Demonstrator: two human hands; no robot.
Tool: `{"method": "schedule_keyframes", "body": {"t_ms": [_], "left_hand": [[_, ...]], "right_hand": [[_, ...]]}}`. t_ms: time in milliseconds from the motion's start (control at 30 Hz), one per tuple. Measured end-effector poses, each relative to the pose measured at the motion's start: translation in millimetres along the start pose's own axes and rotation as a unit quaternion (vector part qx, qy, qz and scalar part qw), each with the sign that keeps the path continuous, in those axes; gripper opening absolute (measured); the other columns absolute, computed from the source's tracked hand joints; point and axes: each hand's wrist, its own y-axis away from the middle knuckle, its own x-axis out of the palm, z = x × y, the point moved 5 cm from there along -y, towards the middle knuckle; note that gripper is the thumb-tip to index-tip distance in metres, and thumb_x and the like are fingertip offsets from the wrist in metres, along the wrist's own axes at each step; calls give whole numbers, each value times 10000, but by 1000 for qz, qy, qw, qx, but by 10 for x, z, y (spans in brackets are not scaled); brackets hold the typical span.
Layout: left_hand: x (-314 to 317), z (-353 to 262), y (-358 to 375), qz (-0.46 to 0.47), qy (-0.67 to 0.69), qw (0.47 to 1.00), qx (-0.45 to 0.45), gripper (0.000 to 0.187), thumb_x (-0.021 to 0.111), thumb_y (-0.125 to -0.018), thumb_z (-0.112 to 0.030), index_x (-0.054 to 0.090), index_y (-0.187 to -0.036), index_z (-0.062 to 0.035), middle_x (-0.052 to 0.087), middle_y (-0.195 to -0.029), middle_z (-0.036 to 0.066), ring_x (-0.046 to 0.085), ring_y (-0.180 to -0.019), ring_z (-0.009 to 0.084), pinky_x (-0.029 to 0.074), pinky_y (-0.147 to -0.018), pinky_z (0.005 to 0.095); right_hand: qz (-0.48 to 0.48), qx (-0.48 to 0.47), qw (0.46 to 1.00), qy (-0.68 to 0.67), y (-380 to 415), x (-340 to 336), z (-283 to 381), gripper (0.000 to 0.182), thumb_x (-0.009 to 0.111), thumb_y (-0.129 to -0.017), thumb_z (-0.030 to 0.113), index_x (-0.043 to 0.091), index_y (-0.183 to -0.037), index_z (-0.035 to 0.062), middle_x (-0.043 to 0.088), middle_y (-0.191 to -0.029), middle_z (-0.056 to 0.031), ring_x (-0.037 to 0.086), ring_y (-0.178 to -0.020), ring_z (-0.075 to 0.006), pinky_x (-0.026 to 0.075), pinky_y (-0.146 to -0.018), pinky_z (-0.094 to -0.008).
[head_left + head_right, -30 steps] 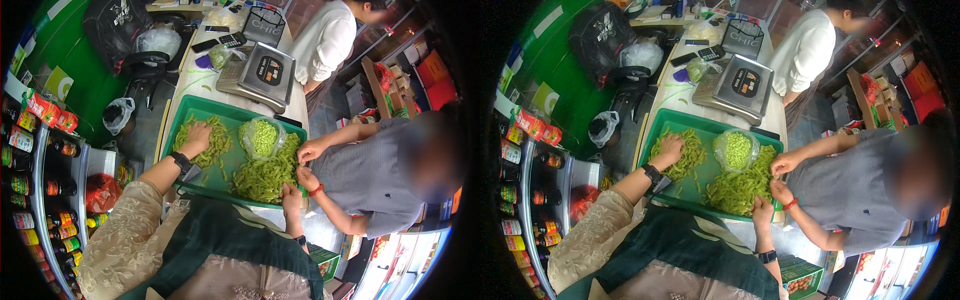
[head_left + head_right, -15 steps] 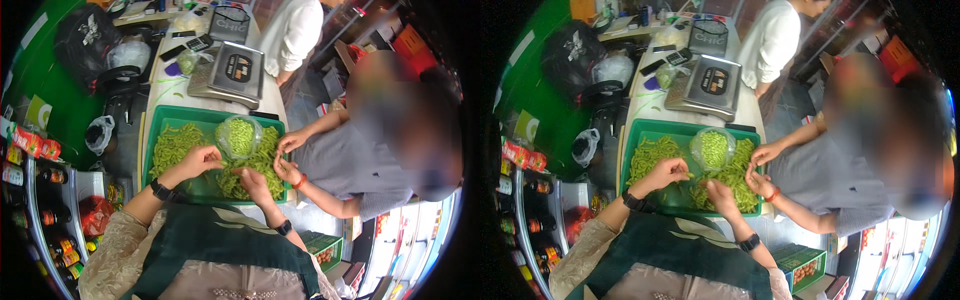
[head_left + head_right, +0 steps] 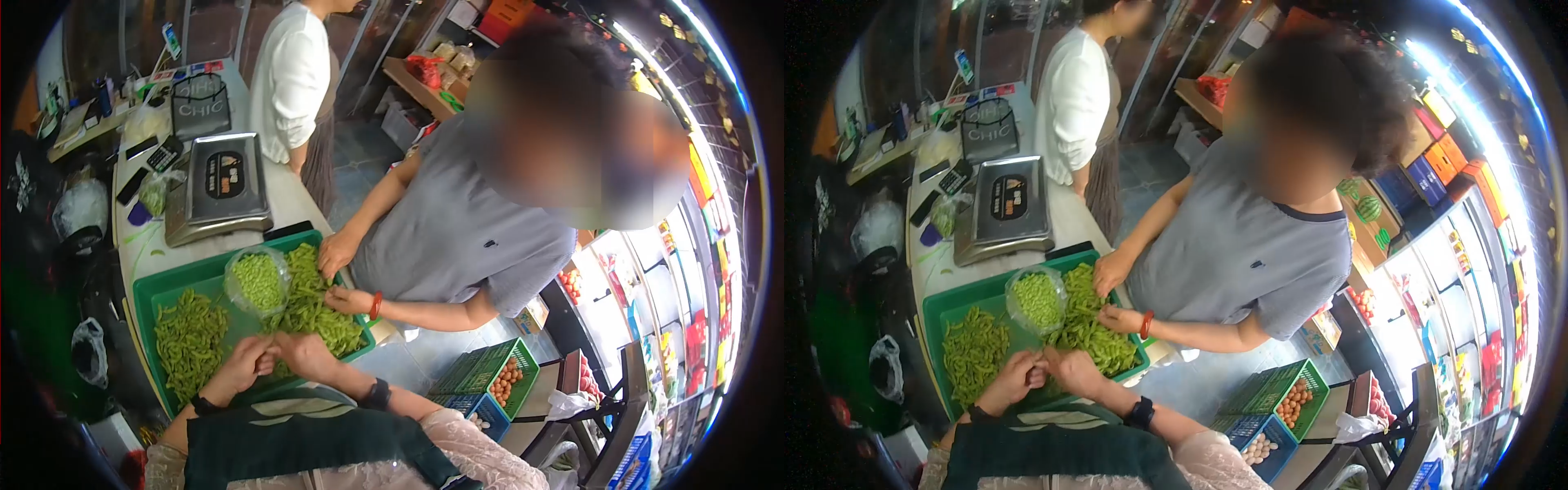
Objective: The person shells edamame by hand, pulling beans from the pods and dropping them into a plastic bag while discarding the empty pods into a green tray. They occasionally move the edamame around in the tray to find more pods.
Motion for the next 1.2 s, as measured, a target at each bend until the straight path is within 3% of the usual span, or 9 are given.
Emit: {"method": "schedule_keyframes", "body": {"t_ms": [233,433,533,833,933,1000,1033,1100,1200], "left_hand": [[-63,103,-69,-34,19,998,-59,182,523,-932,-150,522,-818,-8,549,-739,66,425,-576,123,342,-504,264],[-19,139,-128,-16,7,996,-85,144,429,-911,-65,470,-776,-35,542,-753,70,425,-582,140,362,-527,290],[-36,192,-186,-22,18,994,-106,238,403,-935,-115,565,-814,11,477,-648,39,415,-559,127,356,-513,271],[-88,402,-410,-64,16,992,-111,220,430,-883,-147,528,-710,-53,450,-586,19,411,-477,131,335,-446,274],[35,337,-399,-73,41,992,-99,205,445,-859,-125,519,-680,-58,452,-576,26,414,-469,135,324,-432,273],[14,381,-406,-81,53,990,-103,194,455,-844,-119,522,-673,-56,451,-570,28,407,-460,133,316,-428,272],[-3,416,-394,-92,65,988,-107,184,465,-828,-114,526,-665,-53,451,-563,31,400,-451,132,309,-423,270],[-46,441,-376,-89,47,988,-113,175,470,-812,-108,524,-657,-48,450,-556,33,386,-435,129,295,-411,270],[-38,404,-335,-94,24,987,-125,162,474,-786,-99,519,-642,-39,444,-542,34,358,-406,124,269,-387,269]], "right_hand": [[4,71,997,5,226,109,-118,196,544,-894,226,487,-886,39,556,-606,-144,580,-562,-322,432,-479,-418],[2,91,996,-4,257,20,-121,189,544,-888,217,488,-880,37,578,-666,-152,585,-590,-327,445,-503,-419],[23,95,995,32,327,65,-124,192,549,-881,218,482,-873,39,589,-692,-155,593,-600,-313,452,-510,-416],[-3,211,975,69,450,170,-148,241,485,-936,256,498,-820,45,578,-621,-131,590,-540,-331,455,-479,-420],[-60,241,968,21,462,240,-163,306,447,-964,283,515,-787,43,570,-595,-117,618,-561,-269,469,-501,-383],[-150,342,892,-256,503,319,-240,384,409,-988,318,521,-740,47,529,-558,-56,557,-512,-161,437,-485,-314],[-149,344,891,-257,485,292,-194,384,409,-988,318,521,-740,47,529,-558,-56,557,-512,-161,437,-485,-314],[-168,402,742,-510,481,333,-128,437,384,-998,348,508,-701,52,458,-548,8,434,-501,-79,364,-474,-253],[-97,425,772,-462,635,438,-261,448,382,-998,351,492,-676,59,423,-558,32,346,-497,-70,303,-470,-235]]}}
